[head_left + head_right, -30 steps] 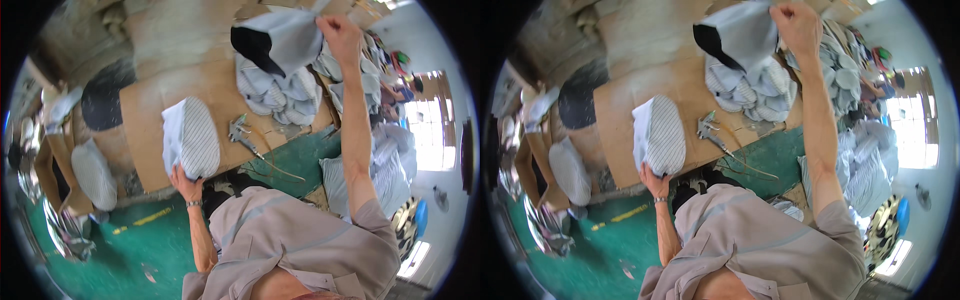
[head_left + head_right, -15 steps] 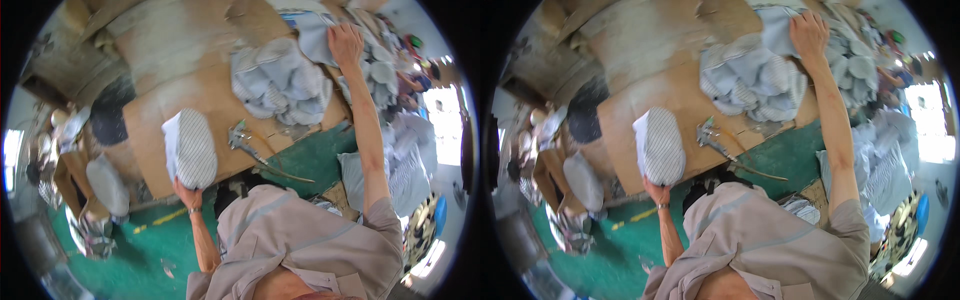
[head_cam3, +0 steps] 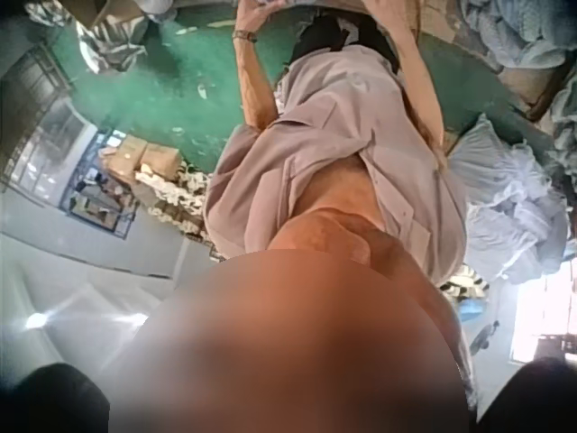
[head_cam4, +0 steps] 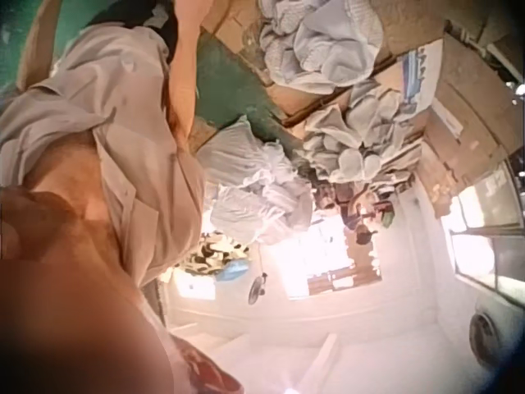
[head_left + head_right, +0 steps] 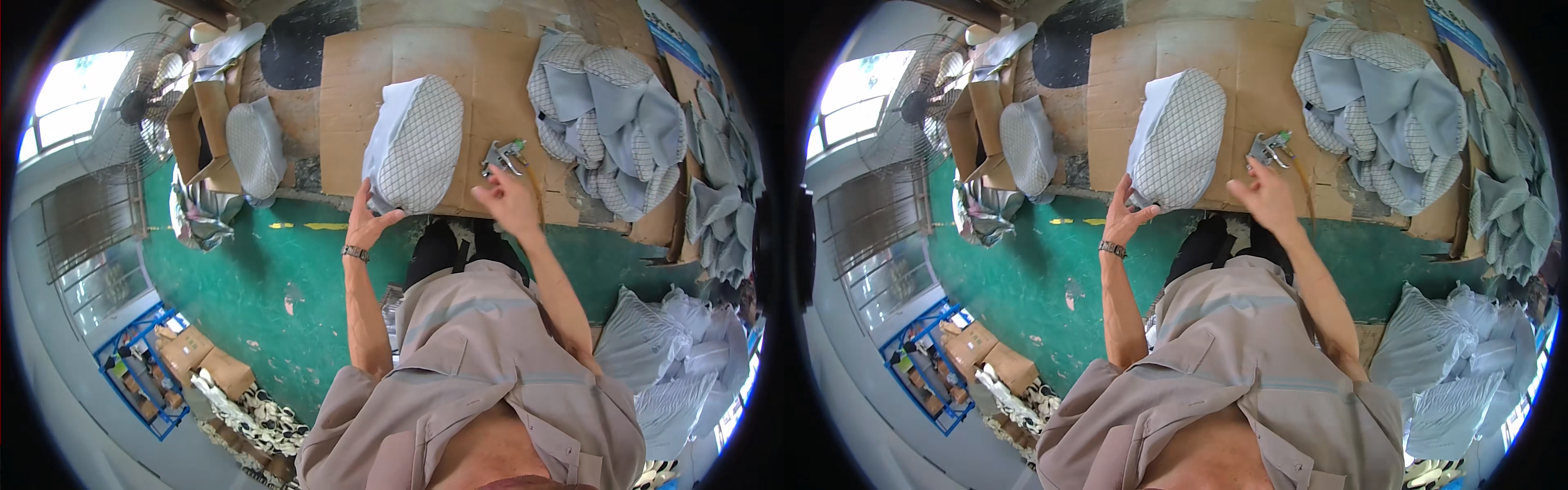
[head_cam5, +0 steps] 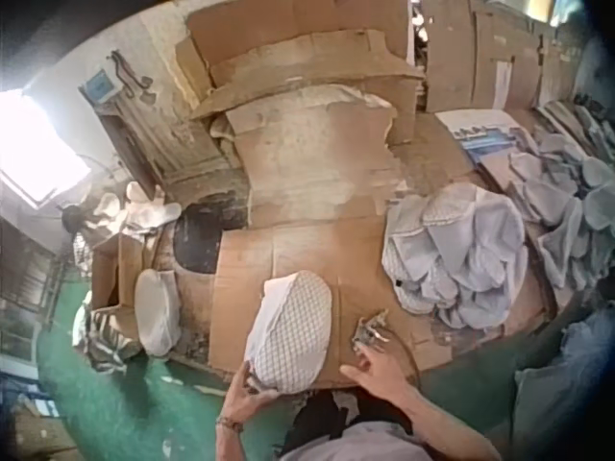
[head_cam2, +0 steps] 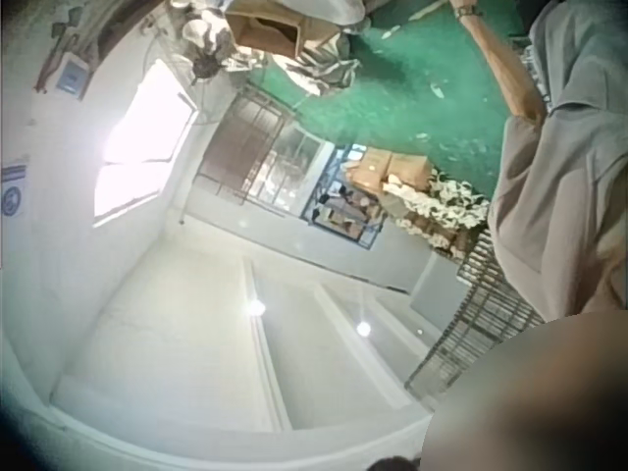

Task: Applying spray adhesive to footwear components for assembly.

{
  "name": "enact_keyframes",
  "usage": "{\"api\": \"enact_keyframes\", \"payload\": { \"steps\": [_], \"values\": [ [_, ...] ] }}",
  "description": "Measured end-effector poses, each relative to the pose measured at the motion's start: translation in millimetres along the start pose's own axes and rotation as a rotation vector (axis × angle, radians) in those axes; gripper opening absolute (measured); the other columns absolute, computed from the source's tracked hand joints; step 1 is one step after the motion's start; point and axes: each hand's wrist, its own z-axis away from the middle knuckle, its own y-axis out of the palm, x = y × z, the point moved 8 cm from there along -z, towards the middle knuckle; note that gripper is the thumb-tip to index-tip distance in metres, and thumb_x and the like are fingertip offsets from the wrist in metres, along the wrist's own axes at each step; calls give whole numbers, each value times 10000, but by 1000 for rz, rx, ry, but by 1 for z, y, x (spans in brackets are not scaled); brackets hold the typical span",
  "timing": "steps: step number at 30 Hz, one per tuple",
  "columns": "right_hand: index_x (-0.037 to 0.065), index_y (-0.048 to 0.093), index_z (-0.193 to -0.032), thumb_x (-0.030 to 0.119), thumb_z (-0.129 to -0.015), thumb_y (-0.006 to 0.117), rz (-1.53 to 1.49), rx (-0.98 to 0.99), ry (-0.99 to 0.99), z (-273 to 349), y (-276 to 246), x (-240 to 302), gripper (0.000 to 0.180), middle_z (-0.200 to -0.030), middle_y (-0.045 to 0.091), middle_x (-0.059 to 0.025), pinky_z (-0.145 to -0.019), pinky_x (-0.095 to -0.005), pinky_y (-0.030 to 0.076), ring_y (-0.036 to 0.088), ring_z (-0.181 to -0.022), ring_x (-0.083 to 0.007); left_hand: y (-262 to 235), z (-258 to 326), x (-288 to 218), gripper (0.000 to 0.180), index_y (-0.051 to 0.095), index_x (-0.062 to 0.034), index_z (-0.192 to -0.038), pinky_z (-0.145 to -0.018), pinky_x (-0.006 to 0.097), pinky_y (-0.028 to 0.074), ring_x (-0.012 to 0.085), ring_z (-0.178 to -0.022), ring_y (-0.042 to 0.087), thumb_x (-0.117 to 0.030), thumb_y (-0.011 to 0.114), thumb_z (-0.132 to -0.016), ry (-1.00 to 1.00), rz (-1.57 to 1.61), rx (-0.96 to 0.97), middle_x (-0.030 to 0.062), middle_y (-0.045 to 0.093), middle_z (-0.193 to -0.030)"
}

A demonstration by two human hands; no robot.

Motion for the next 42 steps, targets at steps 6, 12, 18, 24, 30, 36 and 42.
{"api": "enact_keyframes", "payload": {
  "steps": [6, 12, 18, 24, 30, 36, 42],
  "values": [
    [32, 516, -1392, 362, -738, 850, 353, -105, -554, 38, 83, 125, 805, -1319, 514, -164, -946, -444, 485, 566, -1142, -341, -16, -5, 121, 479, 562, 3, -1329, -790, 317, 580, 173, -997, 658, -57, 728, -883, -153, 432, -248, 93, 650, -1200],
    [34, 466, -1430, 318, -650, 887, 697, -117, -524, 30, 134, 135, 931, -1327, 489, -167, -979, -474, 470, 532, -1184, -374, 18, -5, 131, 490, 516, -6, -1348, -804, 364, 615, 192, -981, 653, -92, 715, -909, -244, 803, -145, 93, 634, -1127],
    [46, 442, -1455, 131, -610, 866, 819, -192, -485, 23, 156, 138, 949, -1239, 510, -160, -818, -406, 566, 596, -1063, -339, 25, -25, 145, 372, 504, -30, -1119, -670, 325, 621, 139, -762, 617, 26, 743, -839, -151, 1013, -105, 51, 555, -912],
    [29, 548, -1369, 90, -599, 817, 848, -154, -491, 27, 164, 166, 818, -1099, 570, -116, -775, -394, 550, 634, -967, -315, 24, -38, 142, 287, 512, -25, -1020, -600, 303, 609, 131, -672, 619, 22, 734, -844, -62, 953, -154, 39, 560, -824],
    [0, 588, -1301, 117, -623, 806, 873, -168, -514, 52, 178, 185, 722, -1021, 547, -97, -644, -392, 554, 643, -893, -286, 21, -35, 151, 256, 540, -31, -954, -589, 284, 596, 105, -648, 607, 5, 750, -811, -107, 996, -186, 23, 585, -751],
    [0, 600, -1294, 129, -634, 752, 895, -204, -473, 40, 180, 183, 689, -1015, 559, -107, -683, -418, 557, 647, -882, -312, 13, -31, 137, 264, 553, -21, -981, -639, 291, 570, 121, -672, 606, -34, 754, -809, -88, 881, -123, 41, 618, -777],
    [7, 612, -1276, 166, -671, 731, 823, -232, -364, 30, 146, 180, 636, -1016, 566, -124, -716, -430, 554, 657, -888, -335, -22, -42, 61, 567, 665, 15, -1248, -725, 321, 519, 192, -815, 646, -466, 642, -949, 31, 617, -100, 120, 669, -877]
  ]
}}
